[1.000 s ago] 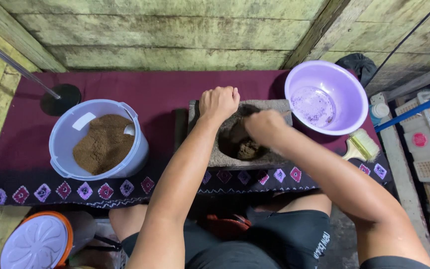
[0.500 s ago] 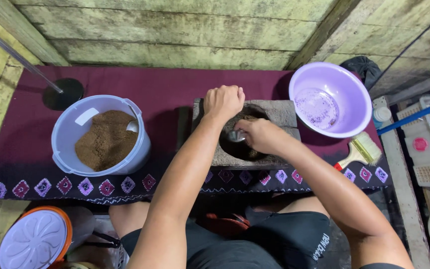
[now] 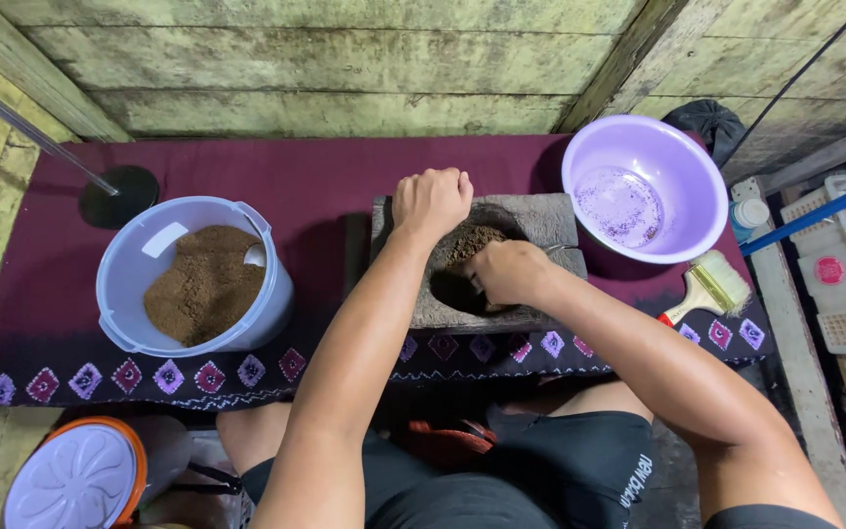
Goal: Cleaning a stone mortar with a brush and mixing brown powder inside it using a spoon and hands.
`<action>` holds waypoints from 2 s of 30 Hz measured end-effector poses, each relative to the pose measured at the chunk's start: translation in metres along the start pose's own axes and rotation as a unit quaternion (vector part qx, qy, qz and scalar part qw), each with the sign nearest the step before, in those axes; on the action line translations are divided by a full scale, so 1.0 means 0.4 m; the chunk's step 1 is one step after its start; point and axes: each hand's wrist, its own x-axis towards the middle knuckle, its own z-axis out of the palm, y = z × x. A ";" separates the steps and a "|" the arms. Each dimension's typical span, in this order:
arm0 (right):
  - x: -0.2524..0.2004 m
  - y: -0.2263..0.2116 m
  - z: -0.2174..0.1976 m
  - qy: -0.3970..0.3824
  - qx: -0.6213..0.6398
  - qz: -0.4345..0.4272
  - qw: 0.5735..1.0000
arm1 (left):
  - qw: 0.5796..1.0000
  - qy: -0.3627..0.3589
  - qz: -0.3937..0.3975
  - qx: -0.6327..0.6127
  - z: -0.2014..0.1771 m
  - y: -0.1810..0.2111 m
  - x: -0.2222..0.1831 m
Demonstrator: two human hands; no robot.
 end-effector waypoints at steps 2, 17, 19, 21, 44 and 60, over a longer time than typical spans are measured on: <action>-0.022 -0.003 -0.045 0.019 0.063 0.004 0.998 | 1.000 -0.005 -0.007 -0.010 -0.018 0.008 0.001; -0.059 -0.058 -0.095 -0.069 -0.037 -0.058 0.995 | 1.000 -0.023 0.008 -0.012 -0.015 0.003 -0.008; -0.057 -0.046 -0.085 -0.072 -0.064 -0.064 0.993 | 1.000 -0.020 0.011 -0.008 -0.012 0.003 0.000; -0.032 -0.020 -0.031 -0.105 -0.077 -0.047 0.990 | 1.000 -0.018 0.007 -0.011 -0.009 -0.001 0.000; -0.146 -0.014 -0.145 -0.015 -0.192 -0.065 0.979 | 1.000 -0.015 -0.015 -0.001 -0.013 0.014 -0.003; -0.016 -0.001 0.090 0.059 -0.251 -0.103 0.961 | 0.999 0.002 0.036 0.018 -0.003 0.000 -0.007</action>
